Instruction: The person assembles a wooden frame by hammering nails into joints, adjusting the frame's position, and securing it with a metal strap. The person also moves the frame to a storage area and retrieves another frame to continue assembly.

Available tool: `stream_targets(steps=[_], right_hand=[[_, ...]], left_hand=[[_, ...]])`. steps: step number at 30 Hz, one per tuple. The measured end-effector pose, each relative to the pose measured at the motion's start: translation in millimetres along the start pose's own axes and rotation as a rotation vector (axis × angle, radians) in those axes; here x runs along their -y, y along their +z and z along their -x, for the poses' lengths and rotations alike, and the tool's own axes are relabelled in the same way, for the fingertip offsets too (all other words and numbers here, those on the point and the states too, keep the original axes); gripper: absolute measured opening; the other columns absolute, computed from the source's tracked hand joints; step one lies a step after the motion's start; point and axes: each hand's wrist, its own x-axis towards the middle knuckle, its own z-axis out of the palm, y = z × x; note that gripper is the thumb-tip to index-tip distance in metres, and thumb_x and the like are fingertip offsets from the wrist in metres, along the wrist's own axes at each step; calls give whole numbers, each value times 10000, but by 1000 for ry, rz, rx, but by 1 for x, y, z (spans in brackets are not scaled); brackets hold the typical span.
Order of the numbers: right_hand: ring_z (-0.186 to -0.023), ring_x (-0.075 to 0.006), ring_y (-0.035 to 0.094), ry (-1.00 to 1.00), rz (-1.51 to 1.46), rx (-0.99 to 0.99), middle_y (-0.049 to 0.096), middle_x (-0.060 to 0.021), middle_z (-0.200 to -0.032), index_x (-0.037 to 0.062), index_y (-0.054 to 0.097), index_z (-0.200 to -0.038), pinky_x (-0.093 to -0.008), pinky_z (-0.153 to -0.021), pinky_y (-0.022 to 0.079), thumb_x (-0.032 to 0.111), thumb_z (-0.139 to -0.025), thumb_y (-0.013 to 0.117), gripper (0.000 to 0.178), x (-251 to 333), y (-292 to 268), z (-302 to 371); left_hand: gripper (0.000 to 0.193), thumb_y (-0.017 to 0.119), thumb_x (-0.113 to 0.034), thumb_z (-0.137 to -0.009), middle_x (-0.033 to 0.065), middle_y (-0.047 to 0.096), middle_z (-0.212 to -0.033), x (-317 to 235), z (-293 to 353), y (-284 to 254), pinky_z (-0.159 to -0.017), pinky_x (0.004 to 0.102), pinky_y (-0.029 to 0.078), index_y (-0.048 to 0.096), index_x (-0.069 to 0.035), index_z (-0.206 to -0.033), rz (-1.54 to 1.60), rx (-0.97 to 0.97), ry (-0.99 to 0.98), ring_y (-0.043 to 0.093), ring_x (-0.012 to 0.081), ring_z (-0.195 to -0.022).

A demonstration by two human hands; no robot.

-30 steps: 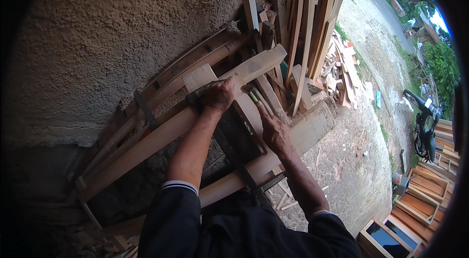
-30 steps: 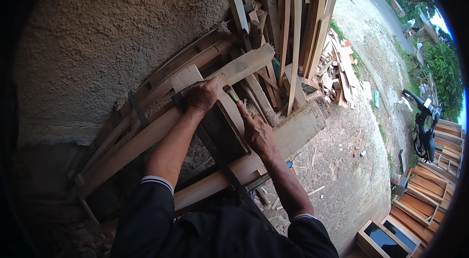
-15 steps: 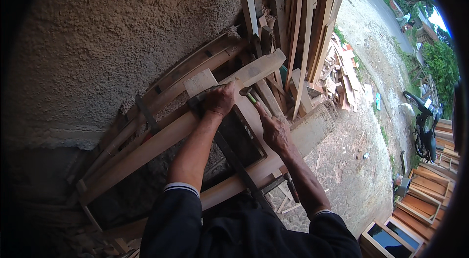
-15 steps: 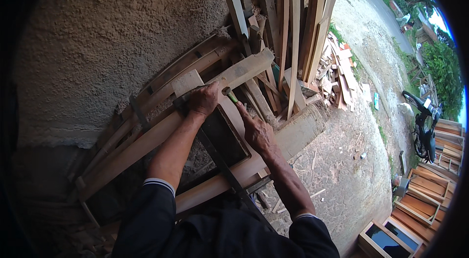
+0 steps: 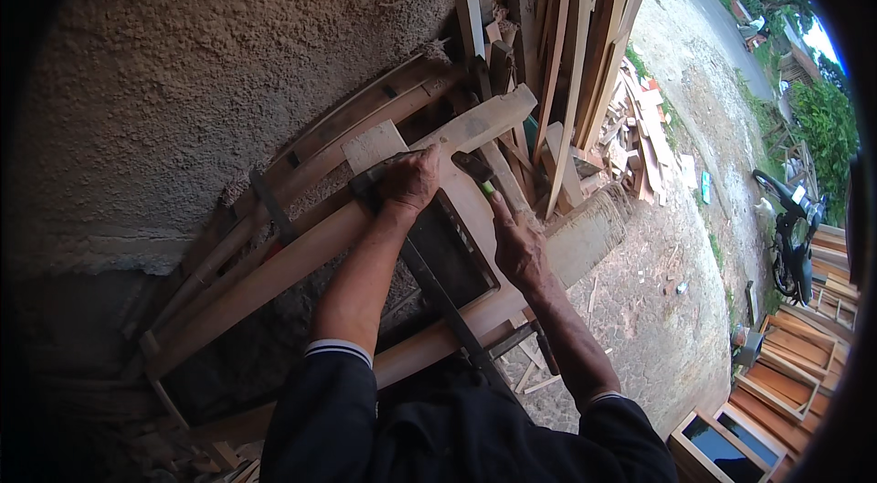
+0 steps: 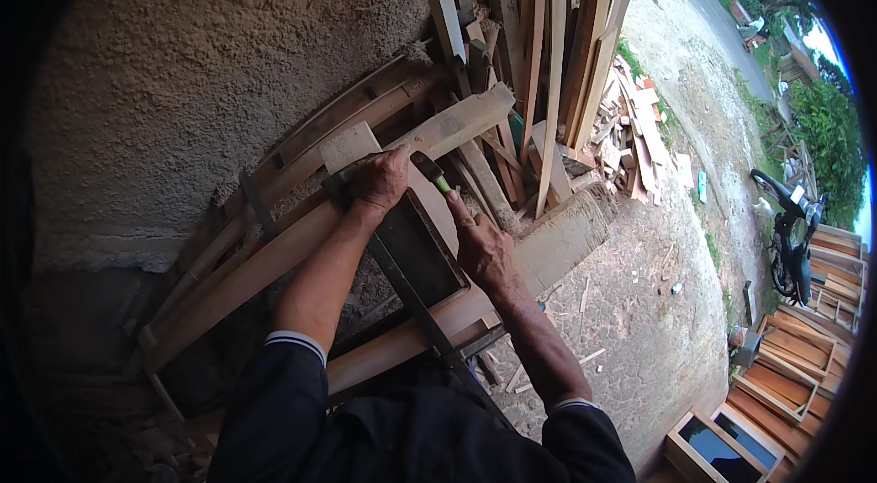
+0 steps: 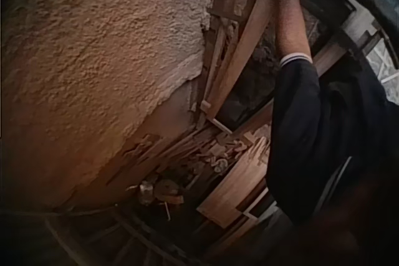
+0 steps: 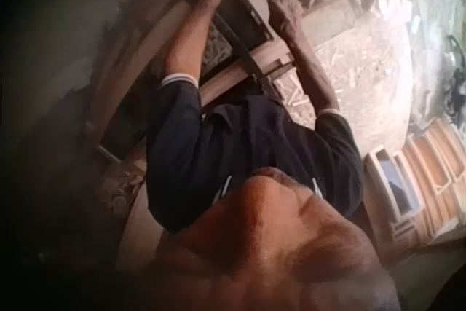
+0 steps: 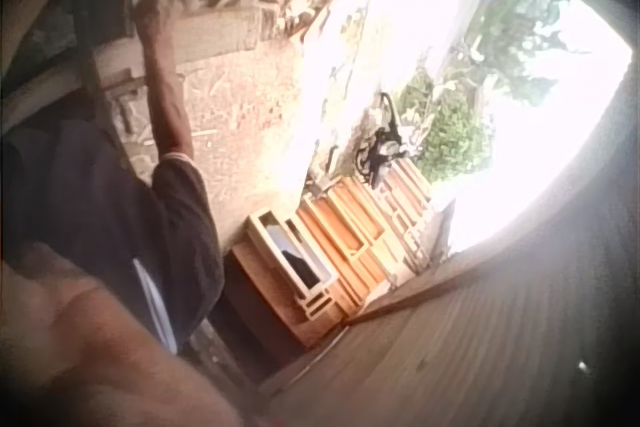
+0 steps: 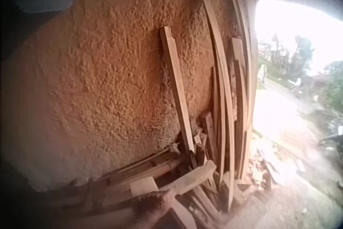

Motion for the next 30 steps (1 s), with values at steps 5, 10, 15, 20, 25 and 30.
stream_targets(steps=[5, 10, 15, 20, 25, 30], right_hand=[[-696, -401, 628, 237, 50, 301, 599, -255, -819, 249, 410, -1533, -510, -594, 466, 18, -937, 475, 642, 4, -6, 0], [-641, -385, 612, -46, -16, -61, 571, -238, -763, 249, 396, -1542, -492, -586, 466, 48, -945, 457, 633, 7, -6, -1], [-671, -394, 628, 253, 73, 325, 563, -219, -741, 247, 406, -1532, -502, -600, 481, 36, -952, 440, 618, 7, -8, -2], [-632, -387, 625, -35, 24, -38, 528, -208, -647, 278, 352, -1560, -502, -603, 482, 67, -963, 439, 639, 10, -12, -6], [-727, -410, 654, 303, 90, 404, 610, -275, -848, 273, 368, -1551, -519, -629, 495, 55, -956, 452, 640, 13, -17, -8], [-711, -396, 652, 210, 76, 279, 585, -241, -765, 312, 352, -1558, -514, -627, 494, 59, -949, 460, 668, 13, -15, -6]], left_hand=[[175, 564, -162, -931, 153, 729, -859, -3, 3, -4, -652, 512, 578, 662, -119, -1070, -9, 5, -8, 716, 384, -777], [187, 566, -206, -950, 157, 731, -875, -4, 0, -6, -656, 506, 581, 658, -124, -1092, -7, 47, -40, 718, 381, -784], [178, 557, -208, -957, 153, 727, -855, -1, 4, -2, -630, 501, 573, 654, -129, -1083, -45, -3, 1, 714, 381, -764], [163, 547, -186, -956, 156, 722, -831, 1, -1, 0, -620, 498, 573, 655, -138, -1069, -22, 38, 1, 714, 377, -746], [145, 539, -170, -954, 163, 716, -811, -2, -1, -5, -617, 507, 568, 648, -136, -1044, -58, 35, 0, 709, 384, -728], [126, 540, -162, -926, 161, 716, -789, -2, -2, -2, -612, 514, 571, 633, -129, -1003, -16, 5, -13, 712, 382, -721]])
